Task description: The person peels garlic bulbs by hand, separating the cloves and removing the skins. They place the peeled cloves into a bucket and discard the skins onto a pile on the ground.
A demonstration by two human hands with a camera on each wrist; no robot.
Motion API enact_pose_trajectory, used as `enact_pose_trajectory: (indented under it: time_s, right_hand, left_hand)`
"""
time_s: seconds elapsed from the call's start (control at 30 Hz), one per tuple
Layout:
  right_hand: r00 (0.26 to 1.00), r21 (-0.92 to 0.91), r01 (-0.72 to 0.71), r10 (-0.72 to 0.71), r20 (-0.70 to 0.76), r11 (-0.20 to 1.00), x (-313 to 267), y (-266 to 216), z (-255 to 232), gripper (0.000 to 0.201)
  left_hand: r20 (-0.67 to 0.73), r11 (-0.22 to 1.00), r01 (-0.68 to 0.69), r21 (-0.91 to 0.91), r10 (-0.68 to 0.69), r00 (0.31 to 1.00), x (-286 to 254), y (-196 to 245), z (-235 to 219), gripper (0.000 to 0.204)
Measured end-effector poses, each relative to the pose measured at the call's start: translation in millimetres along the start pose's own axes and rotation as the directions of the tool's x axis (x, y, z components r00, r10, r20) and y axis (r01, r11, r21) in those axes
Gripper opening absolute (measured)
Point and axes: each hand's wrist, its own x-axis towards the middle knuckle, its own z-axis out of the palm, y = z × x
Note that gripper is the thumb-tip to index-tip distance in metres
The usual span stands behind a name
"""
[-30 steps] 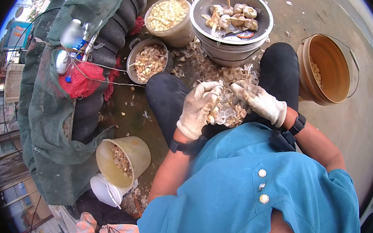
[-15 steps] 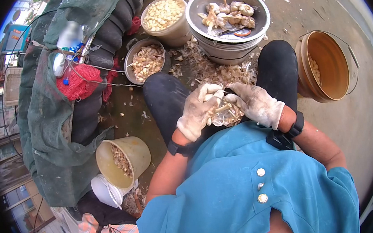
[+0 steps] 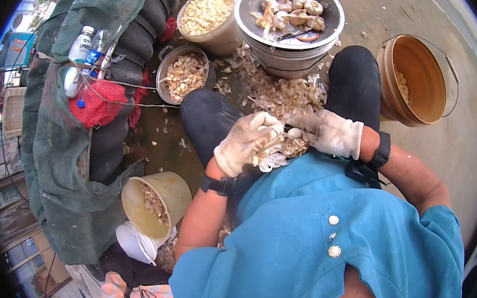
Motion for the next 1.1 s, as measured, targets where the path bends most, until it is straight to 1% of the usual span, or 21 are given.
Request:
enact_pose_trajectory:
  time_s: [0.03,0.07,0.13,0.23,0.3,0.33,0.37,0.4,0.47,0.5,0.53,0.57,0.6,0.63,0.67,0.73,0.87,0.93,0.97,1.03,1.1]
  right_hand:
    - [1.000,0.001,-0.003,0.003,0.001,1.000,0,1,-1,0.031]
    - [0.999,-0.005,0.021,-0.021,0.034,1.000,-1,2,-2,0.033]
    - [0.997,-0.008,0.042,-0.041,0.066,0.999,-2,6,-2,0.035]
    - [0.994,0.055,0.102,-0.104,0.033,0.993,0,18,6,0.034]
    - [0.997,0.201,0.081,-0.081,-0.011,0.976,1,23,7,0.034]
    - [0.996,0.202,0.084,-0.083,-0.010,0.976,3,24,9,0.034]
    - [0.998,0.261,0.058,-0.058,-0.006,0.964,6,24,12,0.034]
    - [0.999,0.319,0.032,-0.034,0.001,0.947,9,25,14,0.034]
    - [1.000,0.371,0.009,-0.012,0.008,0.928,11,24,15,0.035]
    - [0.999,0.348,0.035,-0.027,-0.026,0.937,10,22,15,0.036]
    - [0.997,0.324,0.061,-0.043,-0.062,0.944,10,19,14,0.038]
    - [0.997,0.323,0.064,-0.045,-0.064,0.944,9,15,12,0.038]
    - [0.999,0.344,-0.024,0.039,-0.038,0.939,8,5,6,0.039]
    - [0.992,0.360,-0.111,0.122,-0.008,0.926,8,-1,3,0.040]
    - [0.993,0.360,-0.111,0.121,-0.007,0.926,8,0,3,0.040]
    - [0.995,0.370,-0.073,0.093,-0.036,0.926,9,5,5,0.041]
    - [0.989,0.425,-0.130,0.147,-0.007,0.896,11,-1,7,0.042]
    - [0.991,0.440,-0.104,0.132,-0.032,0.892,12,0,10,0.042]
    - [0.991,0.440,-0.104,0.132,-0.033,0.892,12,1,12,0.042]
    - [0.992,0.436,-0.070,0.107,-0.061,0.897,14,1,13,0.041]
    - [0.991,0.459,-0.071,0.113,-0.064,0.886,16,2,16,0.040]
  left_hand:
    - [0.026,0.988,-0.094,0.124,0.091,0.995,0,-1,-2,0.027]
    - [0.029,0.988,-0.093,0.122,0.090,0.996,0,-4,-2,0.027]
    - [0.097,0.997,-0.073,0.001,0.072,0.993,1,-10,-2,0.027]
    - [0.061,0.994,-0.061,-0.094,0.067,0.996,0,-8,-1,0.022]
    - [0.044,0.988,-0.060,-0.145,0.067,0.997,2,-8,2,0.020]
    - [0.056,0.928,0.078,-0.364,-0.062,0.997,2,-9,3,0.020]
    - [0.093,0.802,0.206,-0.561,-0.186,0.978,0,-10,4,0.020]
    - [0.087,0.802,0.206,-0.561,-0.191,0.978,0,-12,5,0.020]
    - [-0.014,0.798,0.066,-0.599,-0.093,0.996,3,-18,5,0.021]
    - [-0.048,0.855,0.015,-0.518,-0.047,0.998,3,-21,4,0.026]
    - [-0.049,0.856,0.013,-0.516,-0.045,0.998,5,-24,5,0.026]
    - [-0.062,0.810,-0.030,-0.586,-0.008,0.998,8,-26,7,0.030]
    - [-0.078,0.754,-0.071,-0.653,0.026,0.997,10,-30,8,0.033]
    - [-0.149,0.916,-0.155,-0.370,0.106,0.983,10,-33,8,0.043]
    - [-0.151,0.916,-0.155,-0.369,0.106,0.983,8,-36,6,0.043]
    - [-0.060,0.873,-0.064,-0.484,0.040,0.997,4,-30,5,0.049]
    - [-0.067,0.887,-0.074,-0.457,0.048,0.997,9,-34,9,0.052]
    - [-0.094,0.968,-0.134,-0.215,0.116,0.989,9,-29,11,0.050]
    - [-0.094,0.968,-0.133,-0.214,0.115,0.989,10,-34,10,0.050]
    - [-0.049,0.923,-0.175,-0.343,0.168,0.985,14,-43,9,0.046]
    - [-0.099,0.930,-0.193,-0.312,0.170,0.980,13,-42,12,0.043]
